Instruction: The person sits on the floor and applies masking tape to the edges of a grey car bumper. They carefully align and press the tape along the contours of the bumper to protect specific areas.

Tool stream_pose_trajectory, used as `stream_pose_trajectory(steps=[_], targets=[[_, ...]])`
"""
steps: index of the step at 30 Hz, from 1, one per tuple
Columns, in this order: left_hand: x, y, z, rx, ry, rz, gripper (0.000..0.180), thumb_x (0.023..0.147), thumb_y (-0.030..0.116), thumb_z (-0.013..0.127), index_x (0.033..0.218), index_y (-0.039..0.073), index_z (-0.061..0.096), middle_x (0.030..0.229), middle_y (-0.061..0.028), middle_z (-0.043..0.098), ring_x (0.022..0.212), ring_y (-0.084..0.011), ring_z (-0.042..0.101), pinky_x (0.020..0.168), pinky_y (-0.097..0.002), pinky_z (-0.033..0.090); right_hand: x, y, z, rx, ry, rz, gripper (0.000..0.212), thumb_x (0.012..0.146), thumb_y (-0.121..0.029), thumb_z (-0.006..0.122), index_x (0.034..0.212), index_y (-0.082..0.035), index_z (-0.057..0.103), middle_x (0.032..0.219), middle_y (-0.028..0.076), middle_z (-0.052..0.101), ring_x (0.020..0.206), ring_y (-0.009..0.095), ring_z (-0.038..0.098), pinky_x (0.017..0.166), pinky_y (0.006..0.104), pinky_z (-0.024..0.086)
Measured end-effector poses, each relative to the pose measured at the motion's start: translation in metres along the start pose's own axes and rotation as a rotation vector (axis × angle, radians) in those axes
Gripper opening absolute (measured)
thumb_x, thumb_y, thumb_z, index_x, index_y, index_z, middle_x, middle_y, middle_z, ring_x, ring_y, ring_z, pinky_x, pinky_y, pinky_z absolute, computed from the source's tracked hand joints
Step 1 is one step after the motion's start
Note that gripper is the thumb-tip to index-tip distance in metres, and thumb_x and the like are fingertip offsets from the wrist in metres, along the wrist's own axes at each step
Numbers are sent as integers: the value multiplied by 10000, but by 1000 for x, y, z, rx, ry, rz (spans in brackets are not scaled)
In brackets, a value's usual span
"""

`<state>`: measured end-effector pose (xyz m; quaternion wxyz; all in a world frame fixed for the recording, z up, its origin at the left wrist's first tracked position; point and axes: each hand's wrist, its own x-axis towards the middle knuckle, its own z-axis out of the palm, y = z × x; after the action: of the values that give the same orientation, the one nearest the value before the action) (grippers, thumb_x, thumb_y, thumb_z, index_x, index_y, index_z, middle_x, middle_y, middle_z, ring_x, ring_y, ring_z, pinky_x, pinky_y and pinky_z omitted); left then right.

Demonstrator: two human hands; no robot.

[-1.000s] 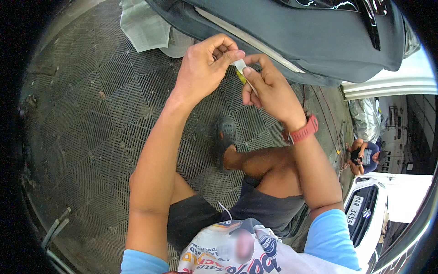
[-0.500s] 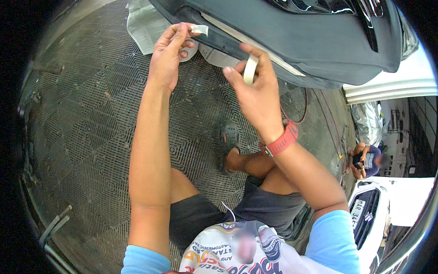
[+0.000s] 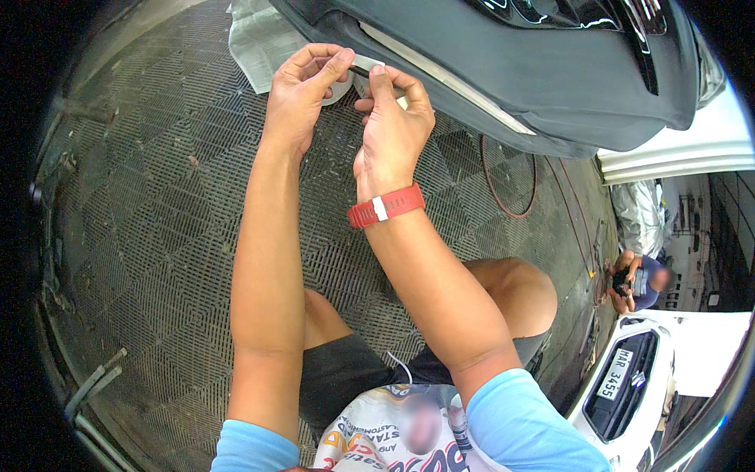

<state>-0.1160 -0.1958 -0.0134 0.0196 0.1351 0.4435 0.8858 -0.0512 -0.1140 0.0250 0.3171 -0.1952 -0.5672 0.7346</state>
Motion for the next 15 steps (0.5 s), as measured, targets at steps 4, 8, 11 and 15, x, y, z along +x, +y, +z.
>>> stream_pose_trajectory(steps=[4, 8, 11, 15], targets=[[3, -3, -2, -53, 30, -103, 188, 897, 248, 829, 980, 101, 744, 893, 31, 701, 807, -58, 612, 704, -219, 446, 1, 0, -1, -1, -22, 4, 139, 941, -151, 770, 1007, -71, 677, 790, 41, 710, 615, 102, 641, 520, 233, 415], [5, -6, -8, -241, 24, -200, 168, 906, 182, 817, 989, 61, 736, 943, -6, 719, 863, -85, 667, 780, -224, 539, 1, -1, -1, -41, -28, -2, 120, 956, -145, 748, 1018, -72, 676, 829, 61, 742, 626, 106, 660, 531, 223, 414], [6, -6, -11, -212, -26, -186, 152, 915, 147, 803, 1001, 45, 730, 952, -30, 724, 900, -116, 694, 860, -246, 575, 2, 4, -3, -43, -36, -4, 123, 962, -143, 740, 1035, -70, 673, 839, 64, 747, 629, 108, 665, 541, 219, 417], [7, -8, -15, -188, -41, -165, 160, 917, 139, 798, 1016, 36, 726, 966, -46, 731, 922, -132, 707, 887, -257, 581, 5, 8, -9, -14, -57, 19, 184, 956, -149, 752, 1087, -59, 659, 862, 69, 752, 641, 114, 671, 555, 221, 423]])
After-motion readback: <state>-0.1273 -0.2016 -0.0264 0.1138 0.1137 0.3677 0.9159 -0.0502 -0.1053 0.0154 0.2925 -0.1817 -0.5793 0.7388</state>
